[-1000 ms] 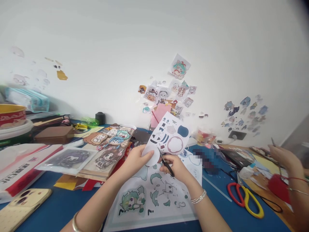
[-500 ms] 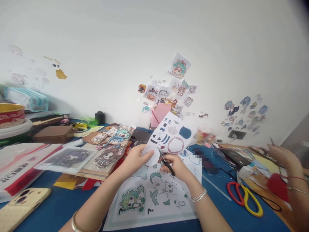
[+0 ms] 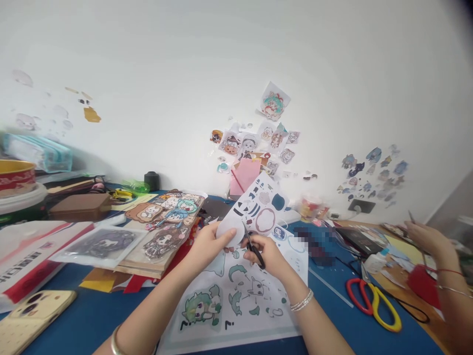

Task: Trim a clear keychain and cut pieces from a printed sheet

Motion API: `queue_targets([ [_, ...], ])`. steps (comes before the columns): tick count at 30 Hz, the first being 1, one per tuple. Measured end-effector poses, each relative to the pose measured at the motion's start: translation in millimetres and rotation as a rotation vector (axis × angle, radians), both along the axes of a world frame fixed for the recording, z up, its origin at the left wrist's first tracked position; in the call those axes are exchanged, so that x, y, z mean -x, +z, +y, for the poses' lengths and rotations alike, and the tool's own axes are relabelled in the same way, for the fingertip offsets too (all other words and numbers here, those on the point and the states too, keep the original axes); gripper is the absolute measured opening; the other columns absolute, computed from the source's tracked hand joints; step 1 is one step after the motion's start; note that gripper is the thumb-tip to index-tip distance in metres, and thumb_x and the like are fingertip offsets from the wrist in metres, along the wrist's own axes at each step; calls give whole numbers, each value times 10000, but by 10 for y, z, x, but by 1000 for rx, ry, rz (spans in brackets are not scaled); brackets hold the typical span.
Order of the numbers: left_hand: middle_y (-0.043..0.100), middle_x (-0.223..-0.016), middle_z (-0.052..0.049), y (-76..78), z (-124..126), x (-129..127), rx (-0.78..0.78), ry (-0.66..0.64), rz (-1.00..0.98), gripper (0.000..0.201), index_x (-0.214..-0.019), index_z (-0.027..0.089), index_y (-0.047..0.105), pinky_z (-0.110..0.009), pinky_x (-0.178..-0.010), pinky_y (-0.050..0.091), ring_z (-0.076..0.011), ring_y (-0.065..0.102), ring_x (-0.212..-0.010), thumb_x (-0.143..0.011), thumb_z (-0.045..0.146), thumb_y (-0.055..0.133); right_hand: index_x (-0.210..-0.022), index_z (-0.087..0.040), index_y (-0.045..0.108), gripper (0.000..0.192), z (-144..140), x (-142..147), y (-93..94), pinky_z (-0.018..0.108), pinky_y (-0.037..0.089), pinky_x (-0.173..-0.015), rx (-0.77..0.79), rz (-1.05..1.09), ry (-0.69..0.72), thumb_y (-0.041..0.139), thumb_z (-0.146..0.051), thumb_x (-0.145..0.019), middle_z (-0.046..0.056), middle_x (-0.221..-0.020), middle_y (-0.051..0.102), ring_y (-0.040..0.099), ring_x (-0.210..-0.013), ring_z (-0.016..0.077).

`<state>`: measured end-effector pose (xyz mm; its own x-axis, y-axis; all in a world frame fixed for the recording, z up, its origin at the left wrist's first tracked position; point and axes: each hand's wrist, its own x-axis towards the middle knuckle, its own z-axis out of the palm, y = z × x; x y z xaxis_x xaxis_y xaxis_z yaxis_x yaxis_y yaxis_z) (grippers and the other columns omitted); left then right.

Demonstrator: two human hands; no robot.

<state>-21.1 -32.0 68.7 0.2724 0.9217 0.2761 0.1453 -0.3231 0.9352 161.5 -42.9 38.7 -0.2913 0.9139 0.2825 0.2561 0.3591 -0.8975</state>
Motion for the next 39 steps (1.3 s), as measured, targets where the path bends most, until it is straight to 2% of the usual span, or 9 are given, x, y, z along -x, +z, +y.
queue_targets([
  [5, 534, -504, 26, 15, -37, -27, -6, 24, -22, 305, -598, 172, 497, -242, -487, 420, -133, 523, -482, -717, 453, 522, -791, -156, 581, 279, -33, 40, 10, 235, 390, -498, -41, -14, 43, 689, -376, -657, -30, -580, 493, 443, -514, 104],
  [11, 547, -565, 12, 26, -51, -32, 9, -25, 16, 300, -630, 153, 528, -235, -494, 416, -131, 531, -511, -714, 441, 527, -829, -150, 593, 276, -93, 91, 80, 266, 423, -568, -43, 32, 97, 652, -382, -690, 10, -683, 561, 490, -590, 129],
  [20, 560, -545, 8, 23, -52, -30, 6, -23, 26, 301, -626, 153, 539, -246, -494, 418, -142, 540, -500, -707, 442, 530, -830, -148, 601, 391, -74, 80, 57, 265, 428, -556, -37, 45, 100, 668, -486, -647, -7, -635, 533, 463, -551, 114],
  [24, 556, -550, 10, 36, -66, -36, 32, -34, 4, 290, -618, 152, 534, -245, -484, 427, -134, 532, -493, -702, 430, 537, -869, -150, 606, 358, -49, 50, 21, 255, 420, -550, -63, 48, 128, 665, -446, -676, -6, -652, 525, 452, -552, 108],
  [31, 542, -530, 22, 40, -58, -41, 55, -22, -3, 278, -607, 156, 531, -245, -469, 437, -129, 527, -477, -688, 421, 553, -833, -154, 600, 305, -59, 44, 29, 244, 408, -513, -17, 33, 90, 671, -405, -677, -15, -619, 511, 440, -536, 105],
  [39, 556, -505, 20, 60, -58, -25, 68, -13, 16, 253, -605, 164, 521, -236, -455, 433, -129, 537, -462, -695, 398, 556, -818, -148, 596, 345, -62, 30, 45, 237, 405, -505, -2, -9, 72, 673, -444, -659, -22, -603, 489, 419, -529, 99],
])
